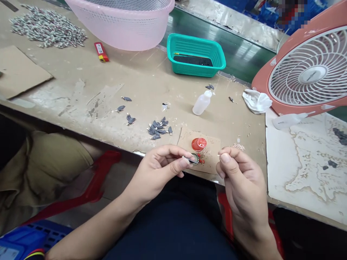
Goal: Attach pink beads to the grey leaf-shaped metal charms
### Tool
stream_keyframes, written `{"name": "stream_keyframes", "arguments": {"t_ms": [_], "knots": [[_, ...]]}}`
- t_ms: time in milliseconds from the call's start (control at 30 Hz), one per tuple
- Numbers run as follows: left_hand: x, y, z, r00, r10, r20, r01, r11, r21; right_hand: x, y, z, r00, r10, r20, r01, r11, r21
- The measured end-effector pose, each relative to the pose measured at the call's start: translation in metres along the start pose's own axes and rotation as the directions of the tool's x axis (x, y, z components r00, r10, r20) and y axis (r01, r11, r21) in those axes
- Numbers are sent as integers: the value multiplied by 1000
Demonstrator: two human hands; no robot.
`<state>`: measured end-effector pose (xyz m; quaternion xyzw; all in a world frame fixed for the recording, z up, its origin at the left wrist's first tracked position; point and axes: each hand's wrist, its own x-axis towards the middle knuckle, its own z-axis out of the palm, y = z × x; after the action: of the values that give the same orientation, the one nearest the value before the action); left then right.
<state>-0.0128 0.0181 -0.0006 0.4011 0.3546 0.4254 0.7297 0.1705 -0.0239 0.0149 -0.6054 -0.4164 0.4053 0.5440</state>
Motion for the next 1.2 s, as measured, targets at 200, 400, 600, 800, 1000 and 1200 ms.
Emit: {"name": "stream_keyframes", "arguments": {"t_ms": [200,400,600,800,1000,1200], "knots": [[-3,-5,22,994,-105,-21,101,988,-121,-26,-2,3,998,-46,-38,47,998,38],[-6,-7,31,986,-166,-9,164,979,-122,-33,-5,2,974,-226,-32,217,961,-169],[-7,-8,36,990,-137,-10,135,984,-120,-31,-5,-2,954,-299,18,292,916,-277],[-6,-9,35,993,-116,-8,115,987,-111,-30,-6,-2,949,-311,41,308,899,-310],[-6,-9,35,994,-112,-20,109,989,-99,-30,-5,-1,951,-307,39,303,896,-324],[-6,-9,35,997,-78,-25,76,995,-57,-29,-3,0,951,-307,41,303,895,-328]]}}
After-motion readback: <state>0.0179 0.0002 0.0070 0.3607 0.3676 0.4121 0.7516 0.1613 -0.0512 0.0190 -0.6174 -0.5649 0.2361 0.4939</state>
